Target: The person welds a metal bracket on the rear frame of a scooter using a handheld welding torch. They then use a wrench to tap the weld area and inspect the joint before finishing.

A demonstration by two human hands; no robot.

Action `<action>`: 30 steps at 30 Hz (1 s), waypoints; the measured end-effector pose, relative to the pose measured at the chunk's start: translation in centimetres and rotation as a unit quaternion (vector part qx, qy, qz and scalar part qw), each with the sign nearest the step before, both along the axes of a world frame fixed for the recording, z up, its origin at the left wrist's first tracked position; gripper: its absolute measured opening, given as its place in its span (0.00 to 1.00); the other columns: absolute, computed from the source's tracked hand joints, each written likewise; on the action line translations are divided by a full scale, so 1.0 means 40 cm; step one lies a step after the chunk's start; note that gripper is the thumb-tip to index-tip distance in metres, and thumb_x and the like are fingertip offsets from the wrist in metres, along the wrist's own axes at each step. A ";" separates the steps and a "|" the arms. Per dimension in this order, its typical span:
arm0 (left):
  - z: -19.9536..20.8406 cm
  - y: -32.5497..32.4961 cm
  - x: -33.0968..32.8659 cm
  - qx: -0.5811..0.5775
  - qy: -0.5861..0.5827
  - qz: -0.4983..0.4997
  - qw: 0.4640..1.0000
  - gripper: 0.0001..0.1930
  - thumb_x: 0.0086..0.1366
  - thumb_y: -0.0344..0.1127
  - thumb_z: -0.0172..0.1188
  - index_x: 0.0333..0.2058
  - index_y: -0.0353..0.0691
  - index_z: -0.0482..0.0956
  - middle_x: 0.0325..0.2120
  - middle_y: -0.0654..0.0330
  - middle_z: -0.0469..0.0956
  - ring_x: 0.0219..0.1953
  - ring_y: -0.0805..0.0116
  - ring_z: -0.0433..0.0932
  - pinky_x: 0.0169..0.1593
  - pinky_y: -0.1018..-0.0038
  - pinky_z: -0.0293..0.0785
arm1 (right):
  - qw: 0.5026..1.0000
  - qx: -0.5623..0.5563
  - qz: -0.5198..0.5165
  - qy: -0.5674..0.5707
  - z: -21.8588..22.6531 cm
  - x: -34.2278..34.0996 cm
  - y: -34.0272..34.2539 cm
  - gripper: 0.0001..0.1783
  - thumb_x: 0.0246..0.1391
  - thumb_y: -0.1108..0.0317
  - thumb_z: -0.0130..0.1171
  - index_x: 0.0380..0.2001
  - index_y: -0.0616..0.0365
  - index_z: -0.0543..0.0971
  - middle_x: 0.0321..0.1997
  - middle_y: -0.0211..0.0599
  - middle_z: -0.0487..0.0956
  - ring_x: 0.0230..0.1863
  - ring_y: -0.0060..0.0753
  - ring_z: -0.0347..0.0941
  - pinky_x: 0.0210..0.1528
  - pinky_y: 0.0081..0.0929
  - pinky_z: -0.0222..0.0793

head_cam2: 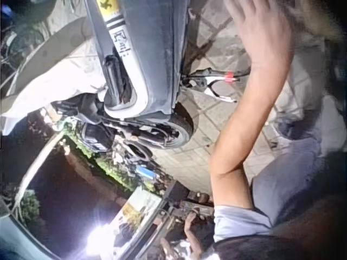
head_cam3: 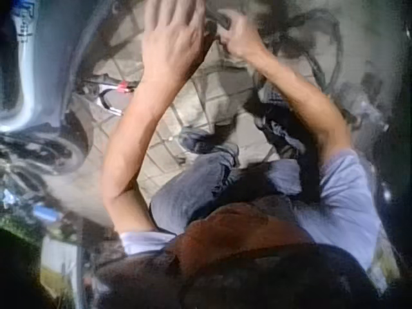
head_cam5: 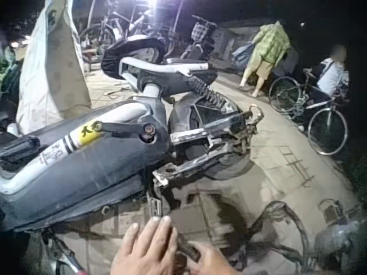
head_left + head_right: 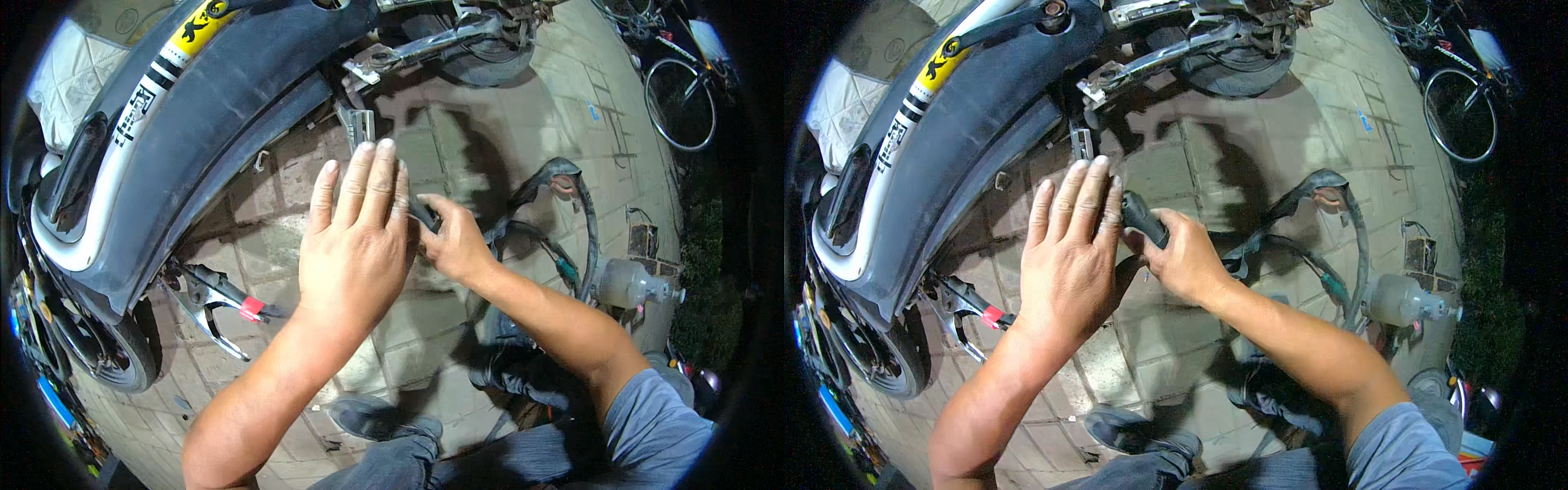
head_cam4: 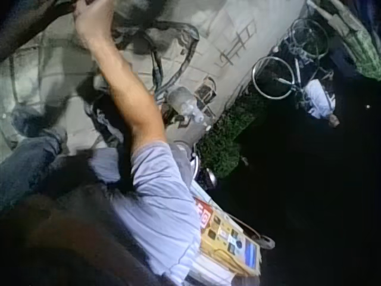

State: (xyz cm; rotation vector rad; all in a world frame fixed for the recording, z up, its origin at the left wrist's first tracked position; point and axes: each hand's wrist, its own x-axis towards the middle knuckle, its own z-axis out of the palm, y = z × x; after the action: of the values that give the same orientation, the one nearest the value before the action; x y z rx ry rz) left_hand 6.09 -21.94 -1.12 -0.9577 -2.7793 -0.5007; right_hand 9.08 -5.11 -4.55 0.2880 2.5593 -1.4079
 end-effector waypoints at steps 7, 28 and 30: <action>-0.011 0.004 0.004 0.025 0.000 0.012 1.000 0.23 0.62 0.39 0.52 0.54 0.35 0.74 0.61 0.52 0.67 0.65 0.58 0.62 0.69 0.57 0.51 | 0.996 0.043 -0.005 0.082 -0.032 -0.017 -0.002 0.23 0.53 0.56 0.64 0.40 0.68 0.78 0.37 0.58 0.78 0.42 0.57 0.76 0.44 0.40 0.71; -0.018 -0.004 0.007 0.009 0.013 0.000 1.000 0.25 0.55 0.42 0.63 0.53 0.45 0.77 0.64 0.49 0.60 0.67 0.52 0.58 0.69 0.56 0.52 | 0.998 -0.030 -0.052 -0.019 -0.017 -0.075 -0.005 0.22 0.53 0.57 0.58 0.36 0.71 0.79 0.27 0.54 0.80 0.31 0.40 0.78 0.38 0.36 0.72; -0.020 -0.006 0.008 0.020 0.014 -0.002 1.000 0.23 0.55 0.43 0.63 0.49 0.43 0.79 0.64 0.49 0.61 0.67 0.52 0.58 0.69 0.57 0.52 | 0.998 0.021 -0.043 0.030 -0.041 -0.080 0.000 0.22 0.52 0.57 0.60 0.37 0.69 0.79 0.29 0.58 0.80 0.33 0.52 0.79 0.39 0.38 0.73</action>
State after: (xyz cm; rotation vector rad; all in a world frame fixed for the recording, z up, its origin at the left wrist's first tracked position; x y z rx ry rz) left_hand 6.40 -22.20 -1.90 -0.9553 -2.7324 -0.5370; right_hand 5.90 -5.11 -6.20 0.3731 2.6571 -1.4131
